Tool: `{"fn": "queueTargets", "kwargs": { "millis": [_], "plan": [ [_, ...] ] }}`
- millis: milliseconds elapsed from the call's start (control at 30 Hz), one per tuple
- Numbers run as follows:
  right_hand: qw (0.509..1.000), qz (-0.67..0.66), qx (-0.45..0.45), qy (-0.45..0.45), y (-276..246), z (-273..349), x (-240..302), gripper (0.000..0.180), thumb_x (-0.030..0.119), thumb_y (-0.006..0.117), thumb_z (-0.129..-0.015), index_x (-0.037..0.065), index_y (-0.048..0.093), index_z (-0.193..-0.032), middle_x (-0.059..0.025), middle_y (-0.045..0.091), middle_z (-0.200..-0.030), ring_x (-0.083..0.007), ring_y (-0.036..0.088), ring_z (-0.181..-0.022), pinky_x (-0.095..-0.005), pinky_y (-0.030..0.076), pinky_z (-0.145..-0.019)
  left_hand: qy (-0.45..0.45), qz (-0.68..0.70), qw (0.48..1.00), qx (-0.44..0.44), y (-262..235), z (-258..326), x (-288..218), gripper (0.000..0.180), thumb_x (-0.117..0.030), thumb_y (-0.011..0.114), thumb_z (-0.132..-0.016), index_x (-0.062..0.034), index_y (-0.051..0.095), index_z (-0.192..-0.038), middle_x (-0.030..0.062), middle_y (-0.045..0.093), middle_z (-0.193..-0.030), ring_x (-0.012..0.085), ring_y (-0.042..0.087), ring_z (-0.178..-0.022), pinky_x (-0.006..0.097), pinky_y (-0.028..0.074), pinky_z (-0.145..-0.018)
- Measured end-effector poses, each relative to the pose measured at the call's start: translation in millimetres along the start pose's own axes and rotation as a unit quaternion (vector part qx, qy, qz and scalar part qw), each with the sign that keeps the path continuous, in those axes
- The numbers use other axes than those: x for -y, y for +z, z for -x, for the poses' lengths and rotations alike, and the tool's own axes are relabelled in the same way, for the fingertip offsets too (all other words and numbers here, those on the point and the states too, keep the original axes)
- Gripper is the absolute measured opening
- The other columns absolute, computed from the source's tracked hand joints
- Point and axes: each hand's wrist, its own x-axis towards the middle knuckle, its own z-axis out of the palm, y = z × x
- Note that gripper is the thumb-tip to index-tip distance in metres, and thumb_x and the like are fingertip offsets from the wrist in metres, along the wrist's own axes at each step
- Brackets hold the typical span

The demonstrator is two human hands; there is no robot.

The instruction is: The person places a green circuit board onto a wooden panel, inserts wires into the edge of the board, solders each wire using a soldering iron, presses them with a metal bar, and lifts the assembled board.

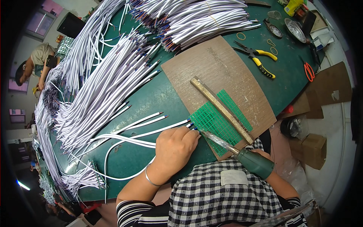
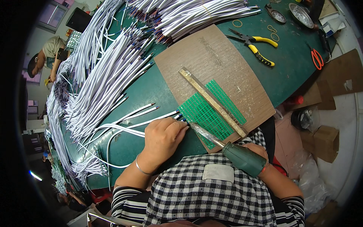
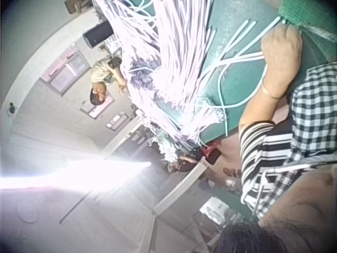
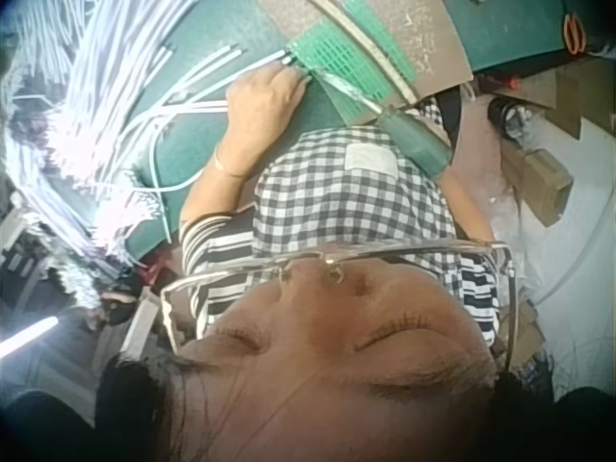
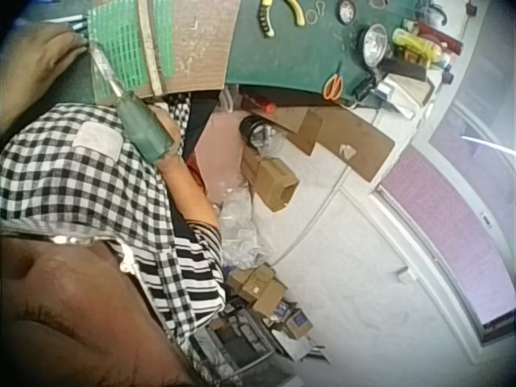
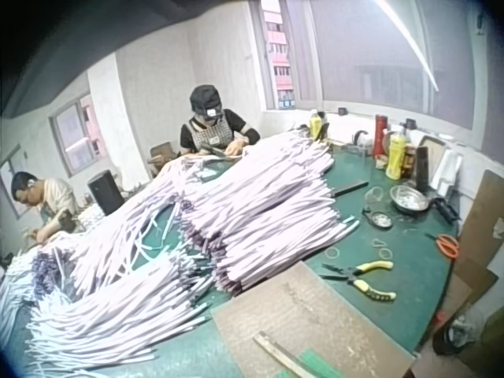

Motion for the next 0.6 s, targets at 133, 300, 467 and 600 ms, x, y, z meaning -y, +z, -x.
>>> {"fn": "queueTargets", "kwargs": {
  "millis": [133, 300, 467, 600],
  "plan": [
    [0.992, 0.117, -0.015, -0.039, -3.3, 5.0, -1.5, 0.027, 0.017, 0.076, -0.073, 0.004, 0.068, -0.095, -0.0075, 0.070, -0.087, -0.0209, 0.068, -0.074, -0.0298, 0.056, -0.065, -0.001, 0.002, 1.000, 0.003, -0.8, -1.0, -0.3, 0.015, -0.013, 0.075, -0.069, -0.0100, 0.067, -0.081, 0.0033, 0.060, -0.070, 0.0218, 0.060, -0.064, 0.034, 0.046, -0.057],
    [0.970, -0.166, 0.007, 0.178, -13.4, 17.2, -2.6, 0.026, 0.006, 0.059, -0.086, -0.008, 0.061, -0.107, -0.0156, 0.068, -0.095, -0.0229, 0.069, -0.081, -0.0274, 0.057, -0.067, 0.002, -0.004, 1.000, 0.000, -1.6, 0.6, 0.3, 0.014, -0.013, 0.074, -0.069, -0.0102, 0.066, -0.081, 0.0032, 0.060, -0.071, 0.0217, 0.060, -0.064, 0.034, 0.046, -0.057],
    [0.958, -0.215, 0.013, 0.188, -8.1, 17.2, -10.6, 0.030, 0.005, 0.052, -0.088, -0.010, 0.056, -0.113, -0.0159, 0.069, -0.091, -0.0229, 0.069, -0.084, -0.0263, 0.057, -0.072, -0.007, -0.008, 1.000, -0.014, 0.2, 5.2, 1.6, 0.013, -0.014, 0.073, -0.071, -0.0105, 0.066, -0.081, 0.0029, 0.060, -0.071, 0.0215, 0.060, -0.064, 0.034, 0.046, -0.057],
    [0.996, 0.084, -0.021, -0.008, -12.7, 12.9, 4.1, 0.027, 0.020, 0.060, -0.084, 0.000, 0.063, -0.102, -0.0060, 0.071, -0.085, -0.0186, 0.068, -0.079, -0.0288, 0.053, -0.074, 0.001, -0.013, 1.000, -0.009, 0.7, 3.1, -0.9, 0.013, -0.015, 0.073, -0.072, -0.0104, 0.065, -0.082, 0.0024, 0.060, -0.072, 0.0215, 0.059, -0.064, 0.034, 0.046, -0.058]
  ]
}}
